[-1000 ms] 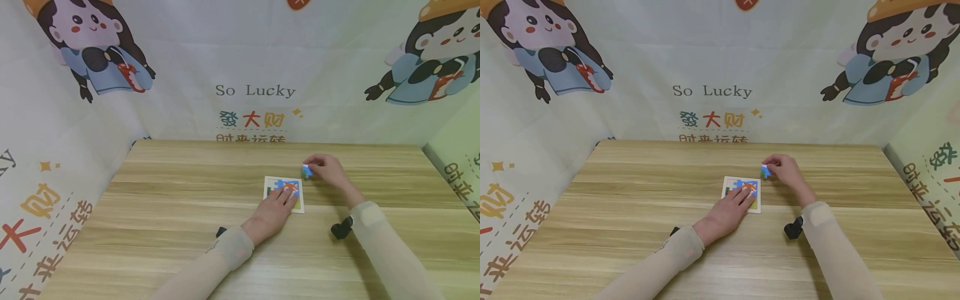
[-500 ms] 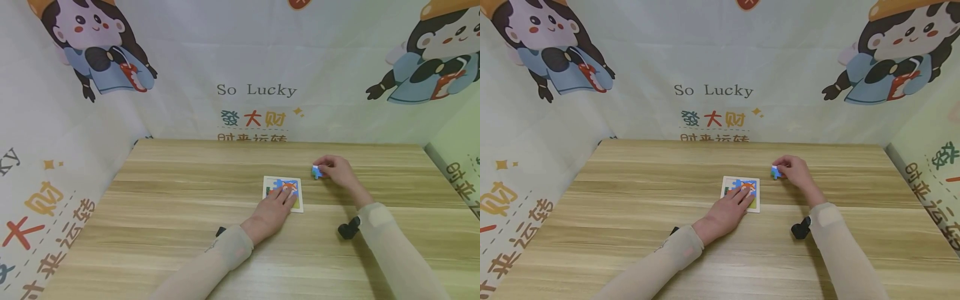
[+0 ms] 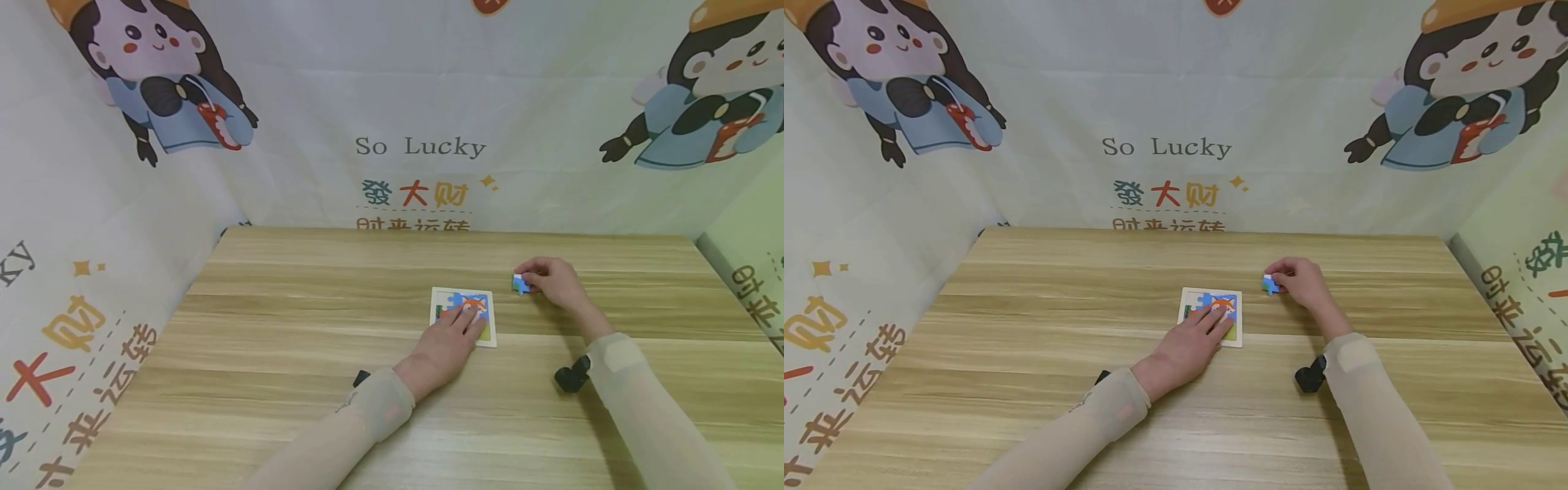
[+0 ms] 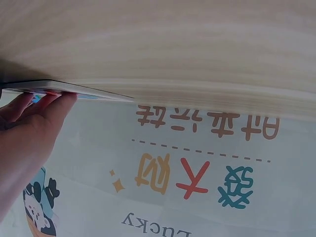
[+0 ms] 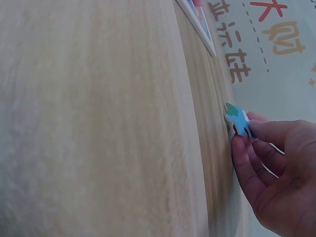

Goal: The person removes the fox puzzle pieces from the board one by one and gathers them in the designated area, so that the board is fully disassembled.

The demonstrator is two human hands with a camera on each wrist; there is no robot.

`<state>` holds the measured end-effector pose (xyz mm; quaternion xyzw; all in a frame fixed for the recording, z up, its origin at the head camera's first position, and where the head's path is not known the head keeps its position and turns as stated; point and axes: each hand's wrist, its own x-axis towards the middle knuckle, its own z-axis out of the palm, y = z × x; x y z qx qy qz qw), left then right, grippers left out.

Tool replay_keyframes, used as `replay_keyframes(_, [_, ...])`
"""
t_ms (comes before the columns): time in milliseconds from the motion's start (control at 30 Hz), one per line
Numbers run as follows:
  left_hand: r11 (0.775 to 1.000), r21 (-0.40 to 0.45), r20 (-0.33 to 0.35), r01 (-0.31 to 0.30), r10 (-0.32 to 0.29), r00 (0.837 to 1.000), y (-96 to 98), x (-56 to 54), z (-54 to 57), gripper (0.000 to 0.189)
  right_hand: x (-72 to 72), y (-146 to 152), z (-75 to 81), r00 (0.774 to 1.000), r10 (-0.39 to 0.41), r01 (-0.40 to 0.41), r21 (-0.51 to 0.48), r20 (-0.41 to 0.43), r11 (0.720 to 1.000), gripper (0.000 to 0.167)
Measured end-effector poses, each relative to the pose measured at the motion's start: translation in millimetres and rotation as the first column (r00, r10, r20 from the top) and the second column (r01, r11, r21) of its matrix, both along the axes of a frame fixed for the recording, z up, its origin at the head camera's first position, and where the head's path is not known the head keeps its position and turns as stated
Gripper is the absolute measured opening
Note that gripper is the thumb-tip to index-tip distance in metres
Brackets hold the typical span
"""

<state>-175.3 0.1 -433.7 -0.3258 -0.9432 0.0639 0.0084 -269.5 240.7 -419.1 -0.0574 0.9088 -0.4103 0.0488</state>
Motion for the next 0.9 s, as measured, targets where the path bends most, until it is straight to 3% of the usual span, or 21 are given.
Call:
replay_keyframes(667, [0.999,-0.033,-0.025,0.004,-0.005,1.0,0.4,0.8,-0.8,0.045,3.5,4.3,4.1,1.0,0.008,-0.009,-0.008,-0.016,1.0,0.024])
replay_keyframes(900, [1.0,-0.028,-0.019,0.002,-0.002,1.0,0.1,1.1,-0.6,0.045,4.7,5.5,6.6,0.999,0.003,-0.002,0.045,-0.038,0.999,0.024])
